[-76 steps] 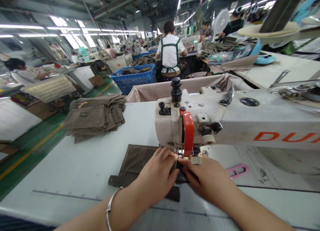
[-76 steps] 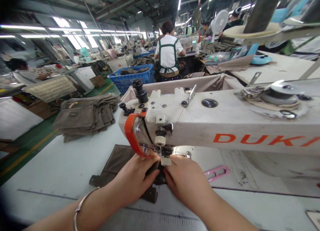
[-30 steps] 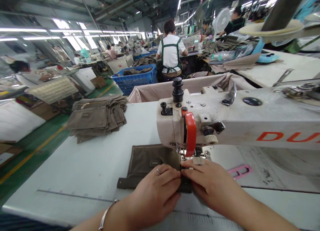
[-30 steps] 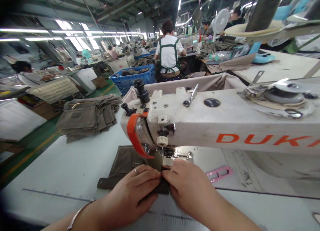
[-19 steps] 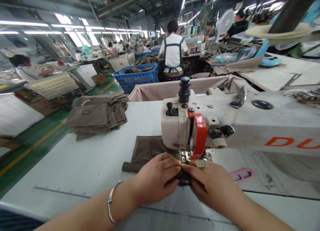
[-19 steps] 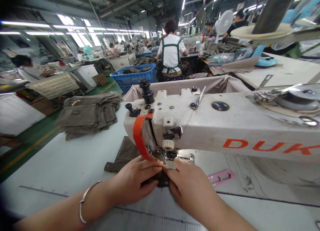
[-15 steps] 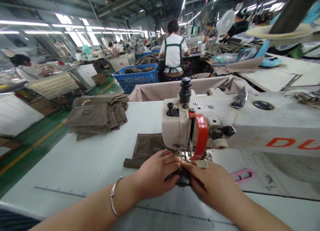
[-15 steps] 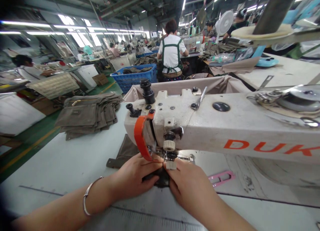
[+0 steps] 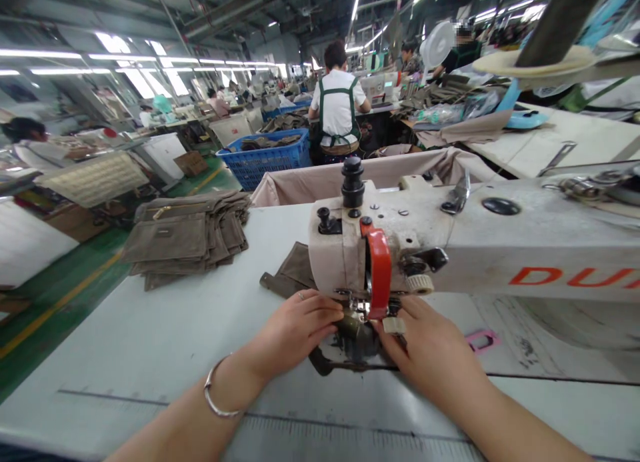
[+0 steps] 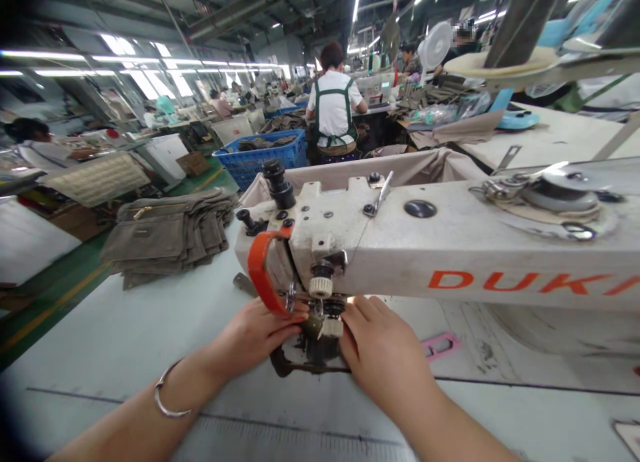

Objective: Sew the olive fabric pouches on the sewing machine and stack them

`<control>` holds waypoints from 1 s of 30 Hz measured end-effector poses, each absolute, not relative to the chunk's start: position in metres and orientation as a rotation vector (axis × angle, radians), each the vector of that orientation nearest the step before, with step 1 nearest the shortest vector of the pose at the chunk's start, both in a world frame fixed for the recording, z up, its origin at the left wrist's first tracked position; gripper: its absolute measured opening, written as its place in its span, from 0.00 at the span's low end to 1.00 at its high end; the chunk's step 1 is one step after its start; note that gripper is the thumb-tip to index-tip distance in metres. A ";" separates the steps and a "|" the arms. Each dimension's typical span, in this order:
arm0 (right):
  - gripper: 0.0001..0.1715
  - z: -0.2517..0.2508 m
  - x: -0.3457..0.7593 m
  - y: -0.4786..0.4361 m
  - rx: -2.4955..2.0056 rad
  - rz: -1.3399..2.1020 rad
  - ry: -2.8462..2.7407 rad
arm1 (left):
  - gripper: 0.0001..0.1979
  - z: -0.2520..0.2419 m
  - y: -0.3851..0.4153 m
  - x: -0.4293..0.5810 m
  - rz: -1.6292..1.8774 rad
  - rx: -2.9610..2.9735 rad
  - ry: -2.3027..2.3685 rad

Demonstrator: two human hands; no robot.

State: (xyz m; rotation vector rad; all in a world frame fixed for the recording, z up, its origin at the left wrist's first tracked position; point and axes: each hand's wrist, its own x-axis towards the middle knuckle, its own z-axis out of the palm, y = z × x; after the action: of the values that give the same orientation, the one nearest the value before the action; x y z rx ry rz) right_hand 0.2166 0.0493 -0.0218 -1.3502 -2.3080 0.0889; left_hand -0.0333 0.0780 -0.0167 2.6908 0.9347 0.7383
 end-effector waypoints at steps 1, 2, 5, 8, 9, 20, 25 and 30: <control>0.09 -0.021 0.217 0.050 -1.379 0.061 -2.329 | 0.10 -0.017 0.077 -0.032 0.750 2.681 0.924; 0.11 -0.020 0.217 0.050 -1.415 0.039 -2.345 | 0.10 -0.017 0.076 -0.031 0.753 2.674 0.920; 0.16 -0.017 0.218 0.048 -1.480 0.028 -2.358 | 0.09 -0.016 0.071 -0.024 0.740 2.657 0.936; 0.11 -0.015 0.217 0.046 -1.345 0.164 -2.358 | 0.07 -0.014 0.066 -0.016 0.769 2.637 0.992; 0.07 -0.015 0.216 0.045 -1.283 0.227 -2.367 | 0.07 -0.014 0.065 -0.014 0.782 2.623 1.016; 0.09 -0.026 0.206 0.054 -0.984 0.141 -2.463 | 0.09 -0.020 0.058 -0.012 0.800 2.501 1.119; 0.10 -0.028 0.202 0.053 -0.994 0.038 -2.452 | 0.09 -0.016 0.055 -0.009 0.712 2.711 1.016; 0.10 -0.027 0.204 0.051 -1.019 -0.010 -2.437 | 0.10 -0.009 0.053 -0.004 0.671 2.775 1.034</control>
State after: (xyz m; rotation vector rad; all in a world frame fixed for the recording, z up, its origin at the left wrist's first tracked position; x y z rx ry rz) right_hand 0.2044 0.0512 -0.0269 -1.0194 -2.4371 -0.0098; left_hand -0.0042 0.0531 -0.0094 2.7749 1.0340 0.6707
